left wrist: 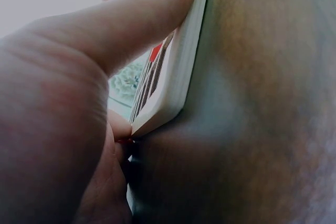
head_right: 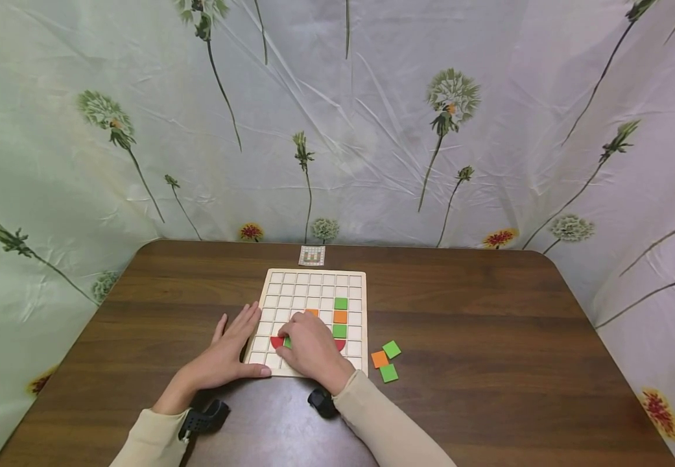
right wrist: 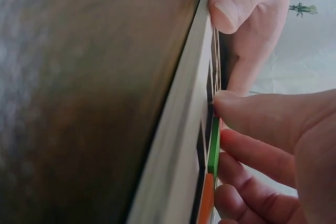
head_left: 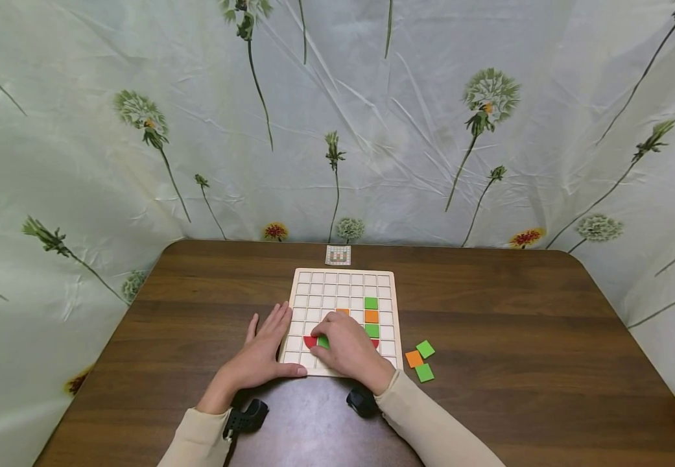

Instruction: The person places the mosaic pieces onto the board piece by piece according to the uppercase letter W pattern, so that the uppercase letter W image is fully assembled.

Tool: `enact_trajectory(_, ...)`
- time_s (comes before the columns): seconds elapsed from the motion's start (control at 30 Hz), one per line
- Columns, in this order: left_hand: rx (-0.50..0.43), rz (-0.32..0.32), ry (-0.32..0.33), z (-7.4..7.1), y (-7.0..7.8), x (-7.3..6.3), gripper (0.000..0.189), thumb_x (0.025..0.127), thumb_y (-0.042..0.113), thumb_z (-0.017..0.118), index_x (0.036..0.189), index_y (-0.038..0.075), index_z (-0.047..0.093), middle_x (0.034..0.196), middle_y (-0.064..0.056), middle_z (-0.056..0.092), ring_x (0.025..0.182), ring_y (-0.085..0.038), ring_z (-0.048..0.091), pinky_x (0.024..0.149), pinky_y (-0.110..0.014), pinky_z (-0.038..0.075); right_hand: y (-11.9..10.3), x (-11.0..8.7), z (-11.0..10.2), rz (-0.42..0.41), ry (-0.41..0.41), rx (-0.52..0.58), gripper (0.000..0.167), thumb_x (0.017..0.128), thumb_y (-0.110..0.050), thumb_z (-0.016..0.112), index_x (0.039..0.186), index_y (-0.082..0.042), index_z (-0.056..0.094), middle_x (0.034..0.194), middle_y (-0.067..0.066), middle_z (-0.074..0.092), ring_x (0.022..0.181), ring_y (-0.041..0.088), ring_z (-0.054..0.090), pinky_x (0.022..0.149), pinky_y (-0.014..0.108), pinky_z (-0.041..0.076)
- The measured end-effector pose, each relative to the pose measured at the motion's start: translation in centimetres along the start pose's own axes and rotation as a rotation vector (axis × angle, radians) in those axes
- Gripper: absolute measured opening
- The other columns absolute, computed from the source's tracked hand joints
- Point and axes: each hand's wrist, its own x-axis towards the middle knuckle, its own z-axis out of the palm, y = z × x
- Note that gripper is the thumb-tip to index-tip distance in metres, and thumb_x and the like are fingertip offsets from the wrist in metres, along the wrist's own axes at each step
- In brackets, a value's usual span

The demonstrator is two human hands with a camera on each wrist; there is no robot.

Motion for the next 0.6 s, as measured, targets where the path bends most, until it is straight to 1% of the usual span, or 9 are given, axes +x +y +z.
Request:
enact_trajectory(0.17,-0.002,-0.002,0.002,0.1,0.0,0.1,0.121,0.079,0.063,0.076,0.16,0.0,0.012,0.168,-0.015,0.006,0.154,-0.032,0.001,0.115,-0.061,-0.012,0.2,-0.2,-0.3,-0.002,0.003,0.007,0.019,0.086,-0.021,0.078,0.101,-0.009,0.078,0.097,0.0,0.069,0.093,0.017,0.061,0.083,0.029,0.052)
enact_trajectory(0.27,0.0,-0.003,0.005,0.1,0.0,0.1,0.121,0.078,0.063,0.076,0.16,0.0,0.013,0.168,-0.015,0.006,0.154,-0.032,0.002,0.115,-0.061,-0.012,0.4,-0.6,-0.9,0.006,0.019,0.024,0.02,0.085,-0.02,0.078,0.102,-0.009,0.077,0.096,0.0,0.069,0.093,0.018,0.06,0.083,0.03,0.051)
enact_trajectory(0.43,0.003,-0.009,0.003,0.1,0.0,0.1,0.122,0.078,0.064,0.076,0.16,0.0,0.012,0.168,-0.014,0.005,0.154,-0.032,0.001,0.115,-0.06,-0.012,1.2,-1.9,-2.5,0.022,0.064,0.086,0.018,0.086,-0.017,0.078,0.101,-0.008,0.077,0.093,0.001,0.067,0.086,0.016,0.057,0.076,0.031,0.05)
enact_trajectory(0.6,-0.005,-0.02,-0.006,0.1,0.1,0.1,0.123,0.077,0.063,0.077,0.16,0.0,0.012,0.168,-0.015,0.006,0.154,-0.033,0.001,0.116,-0.06,-0.011,2.7,-3.4,-3.6,0.024,0.113,0.087,0.016,0.086,-0.017,0.079,0.099,-0.009,0.076,0.092,0.0,0.067,0.083,0.015,0.056,0.072,0.031,0.05)
